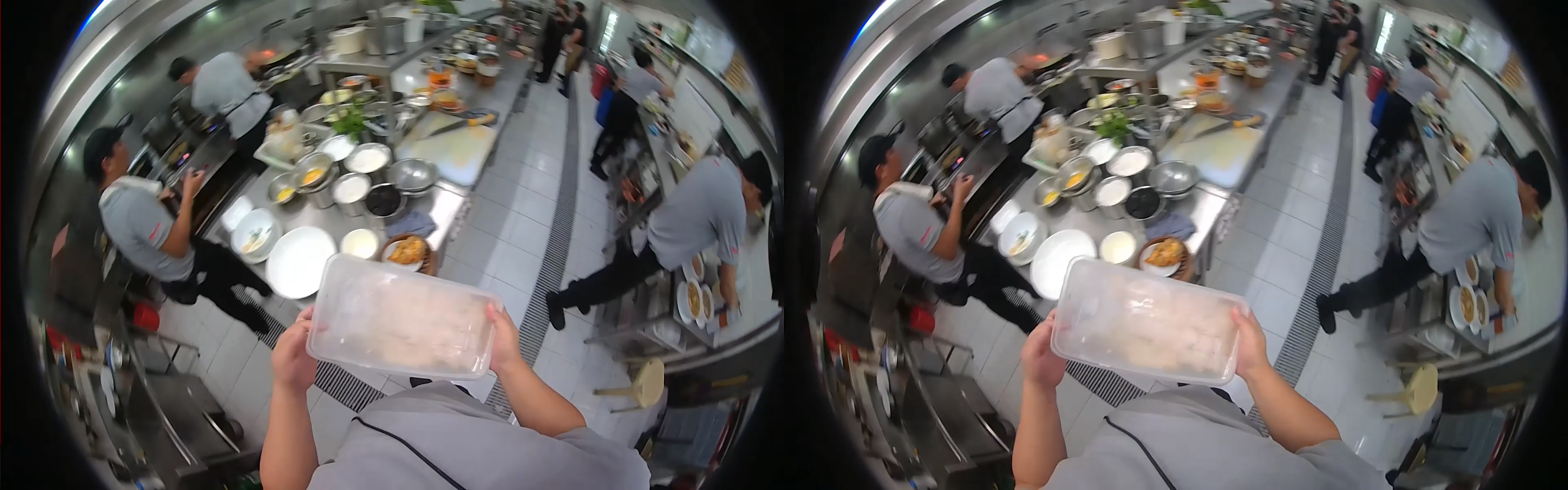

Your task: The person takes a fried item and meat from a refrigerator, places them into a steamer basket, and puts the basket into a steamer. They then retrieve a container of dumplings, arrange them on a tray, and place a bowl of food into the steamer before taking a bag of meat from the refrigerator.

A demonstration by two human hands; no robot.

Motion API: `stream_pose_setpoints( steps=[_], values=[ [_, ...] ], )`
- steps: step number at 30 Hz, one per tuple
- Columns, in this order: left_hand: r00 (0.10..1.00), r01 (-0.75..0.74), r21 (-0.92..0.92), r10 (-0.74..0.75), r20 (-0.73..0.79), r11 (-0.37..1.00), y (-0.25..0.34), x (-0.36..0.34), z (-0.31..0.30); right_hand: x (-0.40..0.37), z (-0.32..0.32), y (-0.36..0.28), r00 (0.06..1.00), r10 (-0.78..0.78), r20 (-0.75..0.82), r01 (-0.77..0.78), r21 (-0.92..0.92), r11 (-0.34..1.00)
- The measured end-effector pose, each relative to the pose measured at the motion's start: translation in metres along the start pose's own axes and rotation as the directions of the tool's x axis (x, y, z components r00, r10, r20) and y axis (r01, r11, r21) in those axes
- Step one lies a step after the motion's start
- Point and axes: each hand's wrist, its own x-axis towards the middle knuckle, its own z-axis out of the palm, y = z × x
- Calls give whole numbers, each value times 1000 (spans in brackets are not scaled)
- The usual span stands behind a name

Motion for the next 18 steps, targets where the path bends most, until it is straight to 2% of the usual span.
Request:
stream_pose_setpoints(
  steps=[1, 2, 3, 4, 5, 6, 7, 8, 10, 11, 12, 13, 14, 16, 17, 18],
  values=[
    [999, 2, 246, 9, -40, 969, -20, 15, -4, -4, -17, -12, 999, -3, 38, 1, 35, 999],
    [998, 5, 476, 26, -57, 880, -38, 33, 1, -11, -22, -24, 999, -46, -14, 47, 46, 998],
    [972, -97, 705, 218, -84, 703, -49, 47, 27, -14, -17, -36, 998, -60, -12, 59, -96, 994],
    [985, -90, 696, 167, -43, 712, -62, 66, 23, -13, -11, -46, 998, -66, -12, 61, -237, 970],
    [987, 156, 578, -108, -117, 801, -72, 84, 2, -9, -10, -56, 996, -79, -45, 59, -338, 939],
    [911, 411, 444, -381, -158, 797, -81, 97, -14, -2, -9, -65, 993, -86, -76, 45, -434, 900],
    [913, 407, 396, -378, -154, 823, -89, 101, -18, 8, -11, -75, 984, -175, -25, 130, -570, 812],
    [900, 431, 403, -416, -129, 808, -94, 108, 1, 18, -13, -84, 969, -243, 33, 198, -691, 695],
    [896, 437, 287, -384, -224, 853, -99, 115, 42, 40, -14, -101, 882, -390, 265, 354, -918, 177],
    [889, 443, 244, -388, -242, 863, -109, 123, 35, 51, -9, -106, 884, -405, 234, 328, -928, 177],
    [883, 460, 246, -409, -231, 853, -119, 131, 37, 63, 1, -110, 827, -360, 432, 392, -902, -182],
    [892, 432, 259, -367, -264, 864, -125, 140, 39, 76, 13, -113, 762, -231, 604, 434, -743, -509],
    [900, 397, 275, -313, -302, 876, -127, 148, 38, 90, 25, -115, 762, -232, 605, 438, -744, -504],
    [898, 401, 348, -287, -334, 848, -146, 174, 14, 124, 55, -117, 893, 19, 450, 438, -859, -264],
    [894, 410, 414, -267, -360, 813, -140, 185, 17, 140, 64, -122, 878, 48, 476, 471, -844, -256],
    [894, 411, 426, -266, -360, 806, -136, 191, 22, 154, 67, -134, 894, 64, 444, 448, -878, -169]
  ],
)
